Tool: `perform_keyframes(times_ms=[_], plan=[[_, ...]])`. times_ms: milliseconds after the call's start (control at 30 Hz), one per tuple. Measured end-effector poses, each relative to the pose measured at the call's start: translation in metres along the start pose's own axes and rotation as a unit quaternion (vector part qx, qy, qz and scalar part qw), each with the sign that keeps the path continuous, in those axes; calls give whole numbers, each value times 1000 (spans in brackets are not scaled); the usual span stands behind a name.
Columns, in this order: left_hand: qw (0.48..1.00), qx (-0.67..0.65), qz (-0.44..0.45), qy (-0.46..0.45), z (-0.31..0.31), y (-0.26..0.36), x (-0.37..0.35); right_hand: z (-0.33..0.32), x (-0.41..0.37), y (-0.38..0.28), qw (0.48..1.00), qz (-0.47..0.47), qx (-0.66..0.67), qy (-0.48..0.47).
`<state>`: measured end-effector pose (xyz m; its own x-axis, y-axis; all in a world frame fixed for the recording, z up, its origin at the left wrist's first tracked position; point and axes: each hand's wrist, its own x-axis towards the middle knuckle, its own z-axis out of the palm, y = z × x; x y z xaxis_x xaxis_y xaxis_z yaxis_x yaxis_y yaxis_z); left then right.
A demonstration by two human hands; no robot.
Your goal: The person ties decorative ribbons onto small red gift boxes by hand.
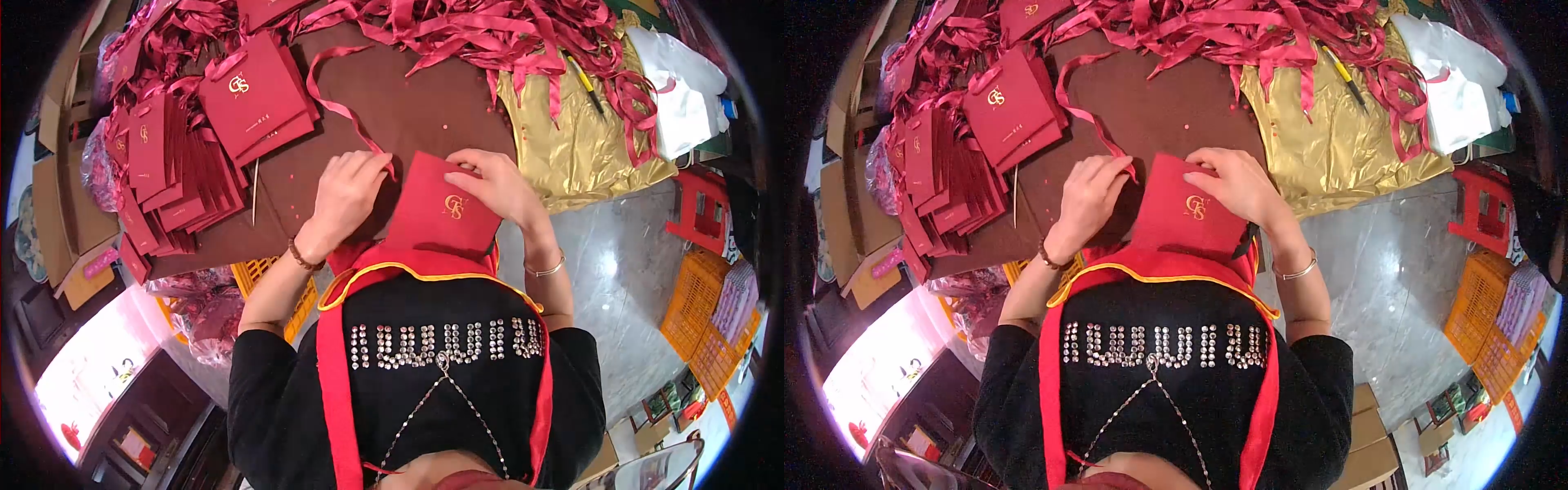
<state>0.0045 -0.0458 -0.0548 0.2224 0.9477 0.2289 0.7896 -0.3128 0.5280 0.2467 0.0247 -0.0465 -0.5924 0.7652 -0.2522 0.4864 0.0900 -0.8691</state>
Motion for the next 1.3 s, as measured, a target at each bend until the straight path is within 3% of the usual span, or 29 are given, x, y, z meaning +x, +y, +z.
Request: perform_keyframes(times_ms=[33,133,267,467,567,600,733,800,1033,1267,1300], plan=[[993,110,29,-25,0,0,-3,0,0,0,1000,-2,-3,-1],[987,158,16,-27,-3,6,-7,0,1,-3,1000,22,-6,-14],[993,113,41,2,-7,7,-4,-3,1,-9,996,76,12,-46],[990,126,50,28,-24,25,3,0,0,2,994,67,77,-41],[995,-76,63,4,-23,16,5,-1,1,-3,994,73,68,-42],[995,-76,63,4,-19,17,3,-1,1,-2,994,73,68,-43],[982,-175,-14,-69,-3,32,8,1,1,0,995,74,53,-38],[959,-229,-127,-107,3,37,10,0,0,-1,996,65,48,-31],[981,-152,0,-121,11,38,7,0,-1,-2,994,87,65,-35],[979,-174,-10,-102,8,41,11,1,-2,-1,997,65,39,-23],[971,-216,-54,-91,7,43,12,0,-2,-2,997,65,39,-23]])
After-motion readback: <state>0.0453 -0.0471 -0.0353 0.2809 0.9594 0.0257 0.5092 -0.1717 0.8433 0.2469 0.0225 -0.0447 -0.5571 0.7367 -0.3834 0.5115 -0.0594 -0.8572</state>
